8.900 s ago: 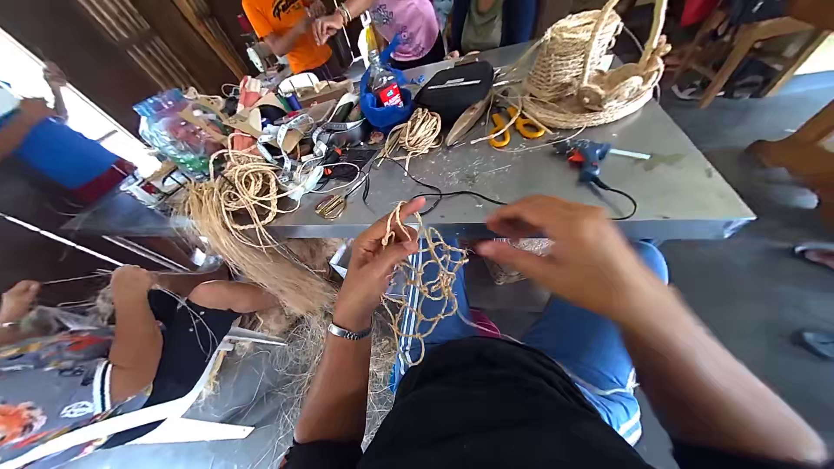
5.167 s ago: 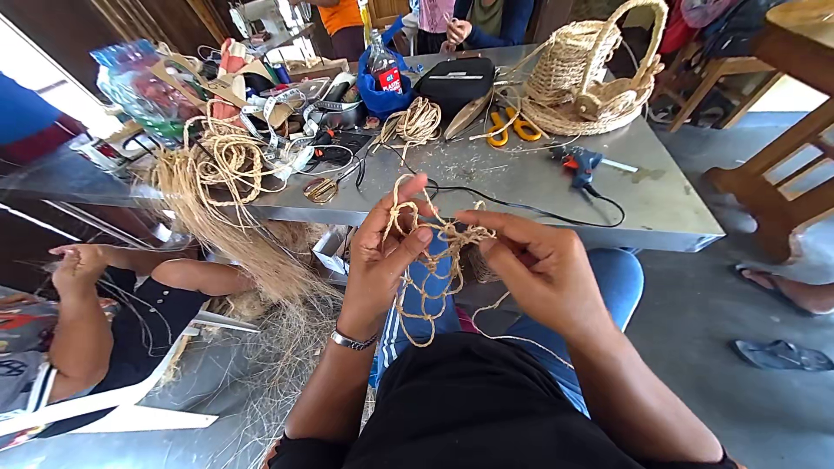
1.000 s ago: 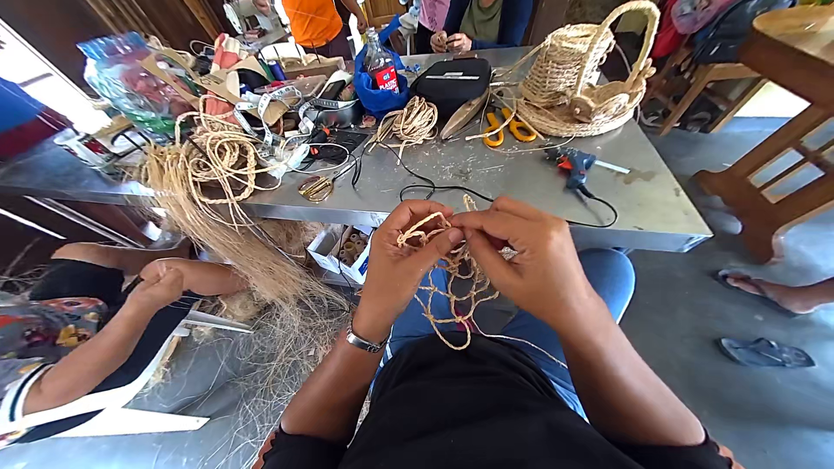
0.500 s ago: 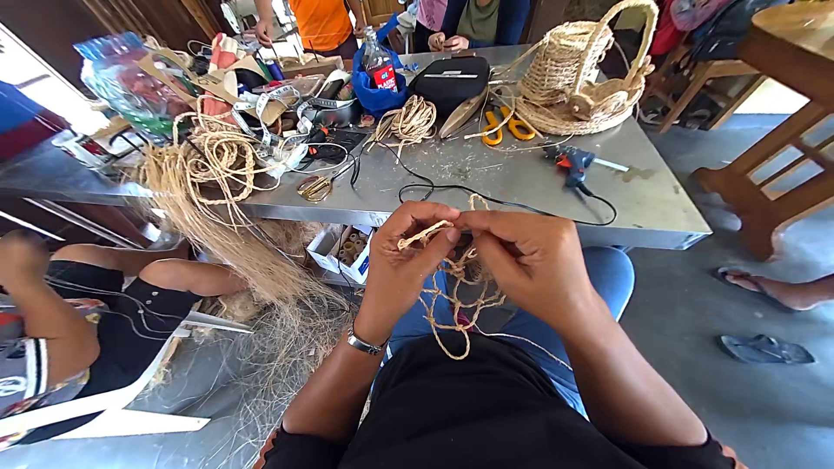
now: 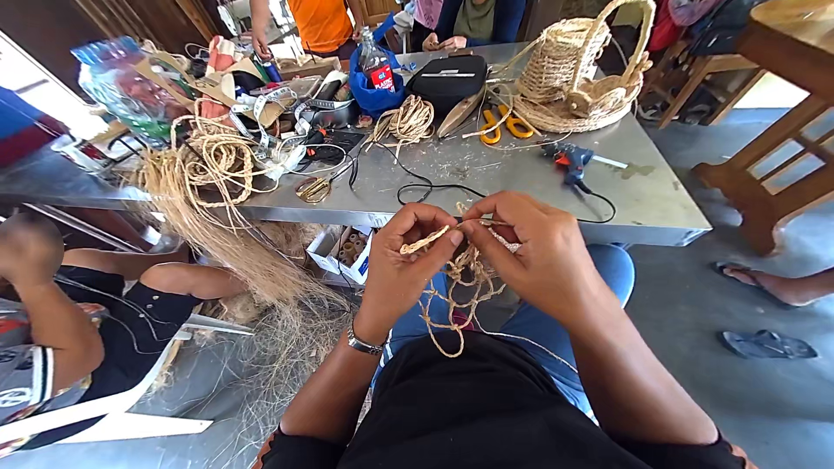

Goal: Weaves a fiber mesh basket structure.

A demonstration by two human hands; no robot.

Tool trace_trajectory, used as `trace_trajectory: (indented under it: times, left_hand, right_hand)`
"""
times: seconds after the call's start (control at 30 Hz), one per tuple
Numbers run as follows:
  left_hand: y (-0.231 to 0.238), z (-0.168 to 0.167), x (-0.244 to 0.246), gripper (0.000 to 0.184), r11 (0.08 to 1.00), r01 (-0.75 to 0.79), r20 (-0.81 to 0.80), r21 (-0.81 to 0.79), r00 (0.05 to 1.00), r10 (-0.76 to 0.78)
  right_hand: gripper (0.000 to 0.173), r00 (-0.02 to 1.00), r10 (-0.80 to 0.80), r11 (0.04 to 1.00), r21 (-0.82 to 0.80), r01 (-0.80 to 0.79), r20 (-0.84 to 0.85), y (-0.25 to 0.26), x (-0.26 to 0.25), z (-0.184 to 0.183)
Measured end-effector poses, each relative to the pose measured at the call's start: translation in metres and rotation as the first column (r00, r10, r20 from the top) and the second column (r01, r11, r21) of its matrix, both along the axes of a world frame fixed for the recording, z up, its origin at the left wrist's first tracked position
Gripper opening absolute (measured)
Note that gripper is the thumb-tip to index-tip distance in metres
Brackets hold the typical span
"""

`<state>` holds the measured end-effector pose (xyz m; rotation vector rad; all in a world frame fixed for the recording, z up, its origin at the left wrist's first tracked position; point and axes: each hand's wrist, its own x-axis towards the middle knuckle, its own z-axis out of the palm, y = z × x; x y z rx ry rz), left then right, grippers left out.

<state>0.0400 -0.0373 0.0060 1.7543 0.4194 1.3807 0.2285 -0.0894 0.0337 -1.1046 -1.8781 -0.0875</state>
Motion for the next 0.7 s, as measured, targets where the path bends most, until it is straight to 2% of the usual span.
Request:
trace_trajectory:
  times: [0.13,0.3,0.53,0.7]
  left_hand:
    - [-0.003,0.002,0.004,0.015,0.998,-0.033,-0.01,0.045,0.999,0.033]
    - [-0.012,0.003,0.005,0.021,0.996,0.065,-0.069,0.06,0.996,-0.061]
    - [-0.017,0.001,0.006,0.021,0.995,0.091,-0.072,0.047,0.994,-0.088]
    - [-0.012,-0.004,0.004,0.017,0.994,0.106,-0.094,0.0,0.99,-0.106]
  right_hand:
    - [0.017,1.0,-0.025,0.999,0.032,0.025,0.017,-0.002,0.002,0.004]
    - [0.037,0.984,-0.011,0.995,0.095,0.028,-0.176,0.006,0.003,0.0]
    - [0.038,0.973,0.005,0.984,0.175,0.037,-0.231,0.009,0.004,0.0]
    - [0.039,0.964,0.003,0.99,0.134,0.033,-0.265,0.015,0.005,0.001]
